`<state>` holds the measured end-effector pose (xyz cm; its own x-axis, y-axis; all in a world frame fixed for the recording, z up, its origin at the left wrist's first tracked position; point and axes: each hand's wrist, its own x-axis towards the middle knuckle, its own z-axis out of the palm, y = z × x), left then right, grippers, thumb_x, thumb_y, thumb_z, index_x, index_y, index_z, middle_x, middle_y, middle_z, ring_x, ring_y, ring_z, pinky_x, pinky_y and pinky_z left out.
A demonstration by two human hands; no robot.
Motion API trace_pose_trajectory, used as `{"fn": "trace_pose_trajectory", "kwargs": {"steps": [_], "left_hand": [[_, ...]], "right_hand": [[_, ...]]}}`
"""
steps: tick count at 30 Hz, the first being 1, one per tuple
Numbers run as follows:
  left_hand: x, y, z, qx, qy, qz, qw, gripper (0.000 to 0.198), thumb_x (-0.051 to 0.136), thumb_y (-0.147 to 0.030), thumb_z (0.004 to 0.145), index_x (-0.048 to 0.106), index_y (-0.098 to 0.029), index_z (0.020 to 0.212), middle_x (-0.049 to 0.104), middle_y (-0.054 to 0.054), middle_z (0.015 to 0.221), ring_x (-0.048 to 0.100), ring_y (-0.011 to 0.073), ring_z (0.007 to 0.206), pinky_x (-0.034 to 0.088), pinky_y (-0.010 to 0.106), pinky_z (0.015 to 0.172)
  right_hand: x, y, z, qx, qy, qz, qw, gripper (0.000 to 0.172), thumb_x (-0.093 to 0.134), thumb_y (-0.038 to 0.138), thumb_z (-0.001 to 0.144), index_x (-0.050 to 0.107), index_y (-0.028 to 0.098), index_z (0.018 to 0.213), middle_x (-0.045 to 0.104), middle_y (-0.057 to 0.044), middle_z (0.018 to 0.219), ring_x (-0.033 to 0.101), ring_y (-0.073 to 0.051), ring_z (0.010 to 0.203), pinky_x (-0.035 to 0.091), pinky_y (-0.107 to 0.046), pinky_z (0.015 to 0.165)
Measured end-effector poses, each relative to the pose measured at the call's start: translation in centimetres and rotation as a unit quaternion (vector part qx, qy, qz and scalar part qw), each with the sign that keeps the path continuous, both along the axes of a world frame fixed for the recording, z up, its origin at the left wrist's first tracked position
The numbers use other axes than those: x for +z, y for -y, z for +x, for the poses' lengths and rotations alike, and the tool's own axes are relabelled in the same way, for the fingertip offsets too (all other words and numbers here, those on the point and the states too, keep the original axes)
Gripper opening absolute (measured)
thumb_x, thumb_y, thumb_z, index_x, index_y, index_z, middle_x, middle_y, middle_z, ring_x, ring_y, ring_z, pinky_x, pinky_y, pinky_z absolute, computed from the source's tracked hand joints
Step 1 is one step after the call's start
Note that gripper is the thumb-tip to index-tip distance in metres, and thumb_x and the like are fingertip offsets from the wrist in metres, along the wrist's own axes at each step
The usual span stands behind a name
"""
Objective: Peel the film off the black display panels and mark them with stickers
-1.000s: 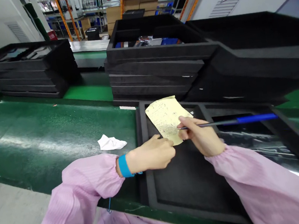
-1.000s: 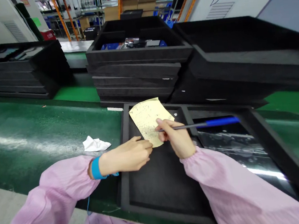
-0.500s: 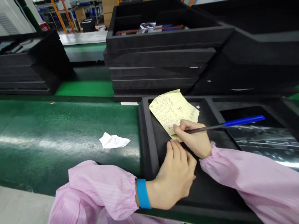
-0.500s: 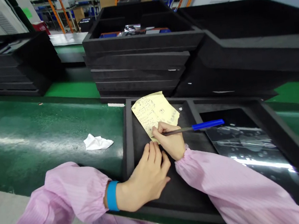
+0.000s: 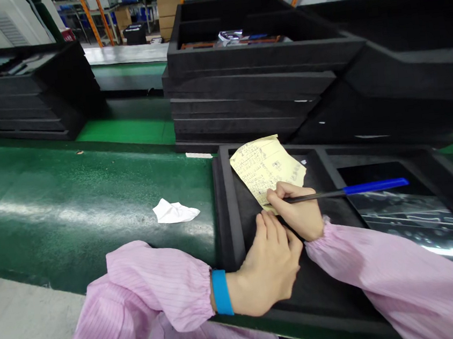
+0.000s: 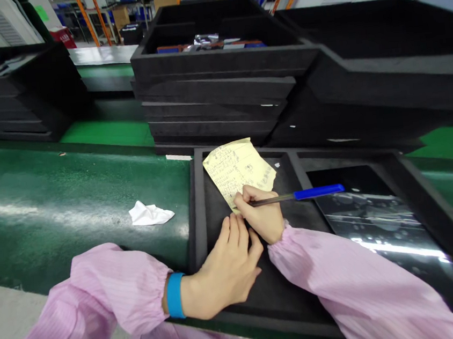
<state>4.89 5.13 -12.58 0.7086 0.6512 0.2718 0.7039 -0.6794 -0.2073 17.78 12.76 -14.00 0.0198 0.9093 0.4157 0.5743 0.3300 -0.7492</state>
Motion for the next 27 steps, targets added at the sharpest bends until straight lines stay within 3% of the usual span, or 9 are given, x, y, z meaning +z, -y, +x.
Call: {"fn": "trace_pose_trajectory", "kwargs": {"steps": [14, 19, 23, 27], "left_hand": [[-0.1, 0.0, 0.1, -0.004, 0.0, -0.012, 1.0, 0.052, 0.044, -0.043, 0.09, 0.056, -0.005, 0.123, 0.062, 0.023, 0.129, 0.057, 0.0345, 0.123, 0.032, 0.047, 0.108], [-0.1, 0.0, 0.0, -0.008, 0.016, -0.013, 1.0, 0.052, 0.045, -0.043, 0.091, 0.055, -0.004, 0.123, 0.061, 0.024, 0.13, 0.056, 0.0347, 0.123, 0.033, 0.047, 0.107], [1.5, -1.9, -0.9, -0.039, 0.066, -0.052, 0.996, 0.041, 0.049, -0.04, 0.091, 0.059, -0.007, 0.112, 0.063, 0.019, 0.119, 0.058, 0.0309, 0.112, 0.041, 0.043, 0.098], [4.2, -5.2, -2.4, 0.013, 0.116, -0.106, 0.988, 0.029, 0.049, -0.034, 0.091, 0.061, -0.01, 0.102, 0.062, 0.015, 0.105, 0.058, 0.0288, 0.1, 0.046, 0.041, 0.086]], "right_hand": [[-0.2, -0.1, 0.1, 0.003, 0.01, -0.004, 1.0, 0.041, 0.052, 0.035, 0.079, 0.03, 0.016, 0.05, 0.028, 0.003, 0.045, 0.027, -0.007, 0.043, 0.025, -0.021, 0.043], [-0.2, 0.0, 0.1, -0.044, 0.018, 0.001, 0.999, 0.047, 0.053, 0.048, 0.087, 0.037, 0.018, 0.055, 0.036, 0.003, 0.047, 0.034, -0.009, 0.044, 0.029, -0.023, 0.044], [1.6, -1.6, 1.6, -0.125, 0.085, 0.05, 0.987, 0.055, 0.05, 0.069, 0.087, 0.051, 0.018, 0.068, 0.048, -0.002, 0.059, 0.043, -0.014, 0.054, 0.034, -0.027, 0.054], [3.4, -5.0, 3.7, -0.136, 0.199, 0.051, 0.969, 0.061, 0.036, 0.075, 0.088, 0.058, 0.019, 0.076, 0.047, -0.006, 0.064, 0.041, -0.018, 0.062, 0.023, -0.03, 0.058]]}}
